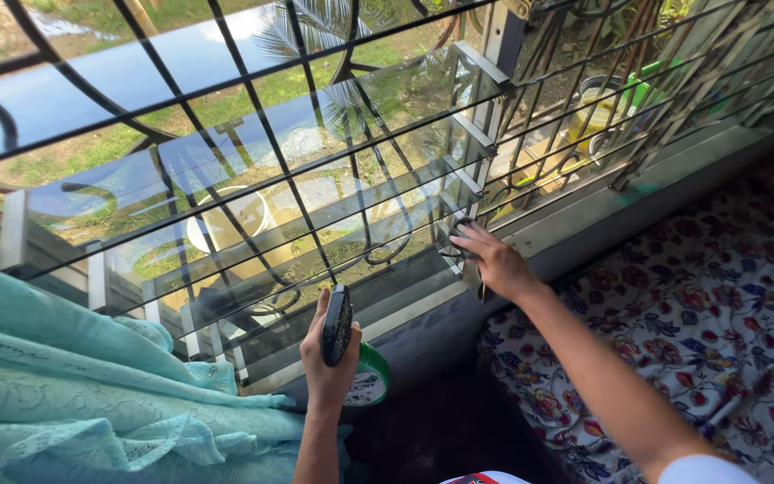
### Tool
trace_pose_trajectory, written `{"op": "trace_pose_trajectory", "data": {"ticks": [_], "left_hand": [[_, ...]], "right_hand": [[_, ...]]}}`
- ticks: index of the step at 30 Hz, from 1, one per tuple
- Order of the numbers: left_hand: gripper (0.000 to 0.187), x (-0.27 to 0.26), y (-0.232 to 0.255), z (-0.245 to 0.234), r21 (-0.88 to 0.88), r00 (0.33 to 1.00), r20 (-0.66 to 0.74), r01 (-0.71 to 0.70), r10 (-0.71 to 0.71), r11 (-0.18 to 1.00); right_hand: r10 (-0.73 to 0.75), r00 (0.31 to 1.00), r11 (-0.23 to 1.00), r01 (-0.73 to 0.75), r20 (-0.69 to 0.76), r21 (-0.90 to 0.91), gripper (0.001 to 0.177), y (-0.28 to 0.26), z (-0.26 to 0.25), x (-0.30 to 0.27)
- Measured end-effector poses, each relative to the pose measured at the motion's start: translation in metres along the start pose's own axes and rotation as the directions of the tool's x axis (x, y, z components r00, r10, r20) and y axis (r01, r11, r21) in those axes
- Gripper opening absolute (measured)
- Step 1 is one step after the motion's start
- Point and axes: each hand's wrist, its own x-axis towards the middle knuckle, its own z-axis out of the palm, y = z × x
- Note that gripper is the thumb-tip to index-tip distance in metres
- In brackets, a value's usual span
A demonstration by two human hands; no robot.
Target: The person cleans a window with a metal security grille by spraying a cleaning solution and wiping the glass with a cloth. The person repeatedly sprays and wipes different sections of the window throughout the episode.
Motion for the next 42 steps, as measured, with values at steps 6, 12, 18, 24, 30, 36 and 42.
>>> {"op": "trace_pose_trajectory", "data": {"ticks": [6, 12, 18, 24, 30, 36, 42], "left_hand": [[0.022, 0.0, -0.003, -0.013, 0.033, 0.999, -0.03, -0.042, 0.043, 0.999], [0.022, -0.008, 0.0, -0.028, 0.051, 0.998, -0.061, -0.031, 0.034, 0.998], [0.025, -0.011, 0.001, -0.044, 0.072, 0.993, -0.119, 0.02, -0.011, 0.997], [0.024, -0.011, -0.012, -0.049, 0.116, 0.989, -0.12, -0.074, 0.088, 0.991], [0.029, -0.001, -0.011, -0.04, 0.108, 0.992, -0.125, -0.007, 0.021, 0.994], [0.028, 0.0, -0.008, -0.034, 0.039, 0.996, -0.079, 0.032, -0.028, 0.999], [0.026, -0.011, -0.011, -0.042, 0.063, 0.996, -0.088, 0.007, -0.001, 0.998]], "right_hand": [[0.401, 0.752, 0.848, -0.089, -0.523, 0.522, 0.032, -0.027, 0.005, -0.017], [0.389, 0.711, 0.873, -0.081, -0.586, 0.481, 0.018, -0.086, 0.0, 0.042], [-0.18, 0.821, 0.972, 0.233, -0.541, 0.029, 0.016, -0.165, 0.06, 0.097], [-0.162, 0.942, 0.97, 0.207, 0.293, -0.13, 0.031, -0.233, 0.077, 0.135], [-0.195, 0.946, 0.943, 0.253, 0.258, -0.214, 0.047, -0.171, 0.046, 0.132], [-0.371, 0.921, 0.863, 0.39, 0.122, -0.322, 0.03, -0.028, 0.023, 0.14], [0.044, 0.996, 0.876, -0.002, 0.075, -0.482, 0.025, -0.047, 0.055, 0.135]]}}
